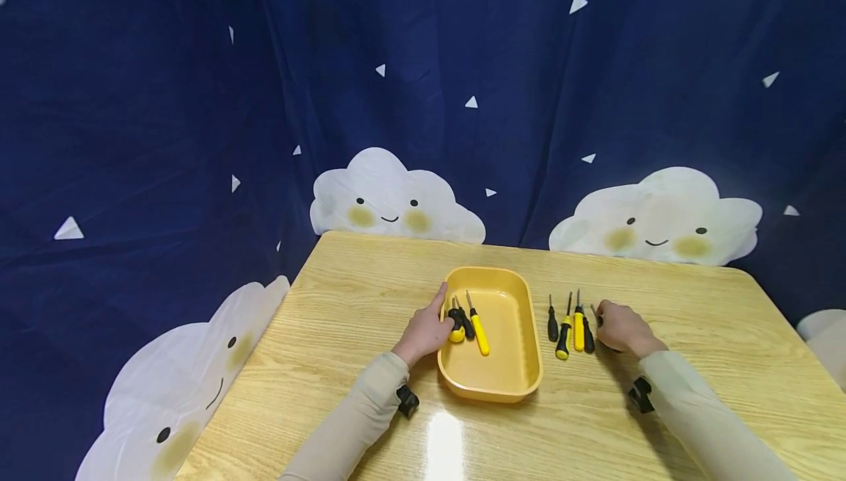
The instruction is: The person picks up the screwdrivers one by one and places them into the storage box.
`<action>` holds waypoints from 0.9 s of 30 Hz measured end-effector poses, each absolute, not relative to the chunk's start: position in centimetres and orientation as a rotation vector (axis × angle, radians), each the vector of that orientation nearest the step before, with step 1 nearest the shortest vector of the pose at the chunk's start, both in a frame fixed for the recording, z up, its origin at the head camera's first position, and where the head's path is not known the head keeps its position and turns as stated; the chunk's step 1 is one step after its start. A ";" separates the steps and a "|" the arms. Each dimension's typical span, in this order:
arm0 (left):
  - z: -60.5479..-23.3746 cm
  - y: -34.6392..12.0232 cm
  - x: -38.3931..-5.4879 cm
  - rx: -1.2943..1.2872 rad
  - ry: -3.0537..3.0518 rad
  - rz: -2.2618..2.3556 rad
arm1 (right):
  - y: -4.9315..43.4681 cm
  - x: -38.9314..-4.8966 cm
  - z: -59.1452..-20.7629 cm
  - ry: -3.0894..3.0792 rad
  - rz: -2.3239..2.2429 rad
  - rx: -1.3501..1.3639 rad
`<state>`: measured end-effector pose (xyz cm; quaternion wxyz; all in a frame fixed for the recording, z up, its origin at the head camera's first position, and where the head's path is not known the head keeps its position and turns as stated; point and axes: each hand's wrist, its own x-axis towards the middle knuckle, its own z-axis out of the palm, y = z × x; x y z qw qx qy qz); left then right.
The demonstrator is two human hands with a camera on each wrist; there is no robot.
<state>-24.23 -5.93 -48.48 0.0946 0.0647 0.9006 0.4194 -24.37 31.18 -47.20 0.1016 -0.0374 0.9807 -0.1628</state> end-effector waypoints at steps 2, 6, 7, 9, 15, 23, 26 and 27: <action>-48.5 -6.0 -24.3 0.192 2.675 1.240 | 31.1 -24.4 -47.1 2.884 -0.516 -0.116; -48.6 -5.9 -24.3 0.189 2.688 1.229 | 31.0 -24.5 -46.8 2.850 -0.587 -0.092; -48.6 -6.0 -24.4 0.188 2.688 1.226 | 30.9 -24.5 -46.7 2.840 -0.605 -0.080; -48.7 -6.0 -24.4 0.188 2.686 1.228 | 30.9 -24.5 -46.5 2.838 -0.623 -0.071; -48.9 -5.9 -24.4 0.187 2.684 1.229 | 30.5 -24.1 -46.0 2.815 -0.694 -0.064; -48.8 -5.8 -24.4 0.188 2.689 1.214 | 29.8 -24.2 -44.9 2.891 -0.655 -0.137; -48.7 -5.8 -24.4 0.188 2.688 1.214 | 29.5 -24.2 -44.5 2.900 -0.632 -0.143; -48.7 -5.8 -24.4 0.189 2.688 1.215 | 29.4 -24.2 -44.4 2.898 -0.633 -0.145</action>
